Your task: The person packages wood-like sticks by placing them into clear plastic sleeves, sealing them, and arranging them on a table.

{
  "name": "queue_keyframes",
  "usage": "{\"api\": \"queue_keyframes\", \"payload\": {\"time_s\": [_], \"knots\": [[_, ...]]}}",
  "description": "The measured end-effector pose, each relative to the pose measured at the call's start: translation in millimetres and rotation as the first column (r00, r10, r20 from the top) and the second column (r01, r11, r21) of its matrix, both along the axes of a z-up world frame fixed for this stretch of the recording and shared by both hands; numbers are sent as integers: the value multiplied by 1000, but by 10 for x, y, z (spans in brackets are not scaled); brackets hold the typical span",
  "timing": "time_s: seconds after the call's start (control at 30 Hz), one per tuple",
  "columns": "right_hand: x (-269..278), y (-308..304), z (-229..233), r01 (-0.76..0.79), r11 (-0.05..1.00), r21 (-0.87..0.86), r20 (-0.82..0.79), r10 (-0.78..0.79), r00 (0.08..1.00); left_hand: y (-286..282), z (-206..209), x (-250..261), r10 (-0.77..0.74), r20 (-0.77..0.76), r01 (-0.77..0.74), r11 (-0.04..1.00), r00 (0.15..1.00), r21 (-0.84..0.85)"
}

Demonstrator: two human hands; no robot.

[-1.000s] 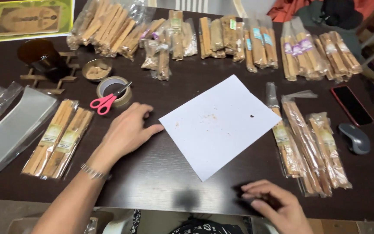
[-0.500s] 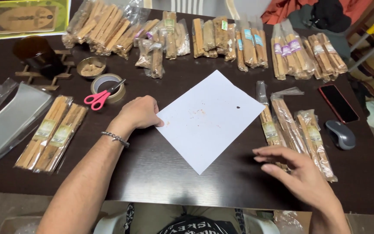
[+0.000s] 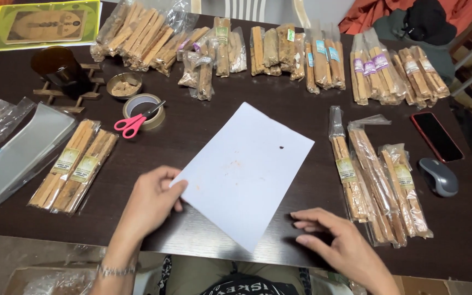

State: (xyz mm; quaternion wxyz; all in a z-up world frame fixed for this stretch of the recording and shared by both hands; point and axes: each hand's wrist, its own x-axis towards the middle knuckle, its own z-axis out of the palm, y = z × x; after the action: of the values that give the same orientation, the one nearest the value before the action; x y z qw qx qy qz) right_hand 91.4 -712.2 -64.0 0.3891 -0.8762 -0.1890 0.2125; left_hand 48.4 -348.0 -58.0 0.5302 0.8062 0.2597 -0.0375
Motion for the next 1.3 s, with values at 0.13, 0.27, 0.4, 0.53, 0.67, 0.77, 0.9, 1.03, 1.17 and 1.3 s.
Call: {"api": "queue_keyframes", "payload": {"time_s": [0.13, 0.27, 0.4, 0.53, 0.67, 0.77, 0.9, 1.03, 1.17, 1.3], "knots": [[-184, 28, -185, 87, 984, 156, -121, -68, 990, -110, -183, -313, 106, 29, -98, 975, 994, -199], [-320, 13, -305, 446, 875, 188, -492, -309, 814, -261, -463, -571, 216, 19, -181, 862, 976, -474], [-350, -6, -222, 607, 793, 53, -637, -441, 632, -408, -595, -705, 254, -68, -242, 759, 965, -604], [-298, 132, -122, 621, 783, 16, -613, -483, 625, -539, -594, -766, 226, -87, -233, 776, 970, -586], [-262, 267, -146, 442, 893, 88, -365, -384, 848, -699, -319, -744, 201, -113, -231, 831, 973, -507], [-267, 367, -118, 354, 932, 79, -141, -341, 929, -769, -218, -771, 145, -123, -176, 937, 982, -302], [-280, 457, -75, 268, 963, 19, 90, -269, 959, -851, -372, -826, -32, 198, 22, 998, 980, 50], [-355, 562, -30, 189, 981, 55, 249, -196, 948, -933, -442, -811, -189, 403, 148, 980, 896, 130], [-375, 636, 15, 136, 984, 114, 304, -165, 938, -966, -410, -807, -180, 377, 87, 964, 909, 253], [-386, 665, -3, 71, 987, 144, 372, -121, 920, -967, -486, -834, -164, 485, 33, 963, 859, 266]]}}
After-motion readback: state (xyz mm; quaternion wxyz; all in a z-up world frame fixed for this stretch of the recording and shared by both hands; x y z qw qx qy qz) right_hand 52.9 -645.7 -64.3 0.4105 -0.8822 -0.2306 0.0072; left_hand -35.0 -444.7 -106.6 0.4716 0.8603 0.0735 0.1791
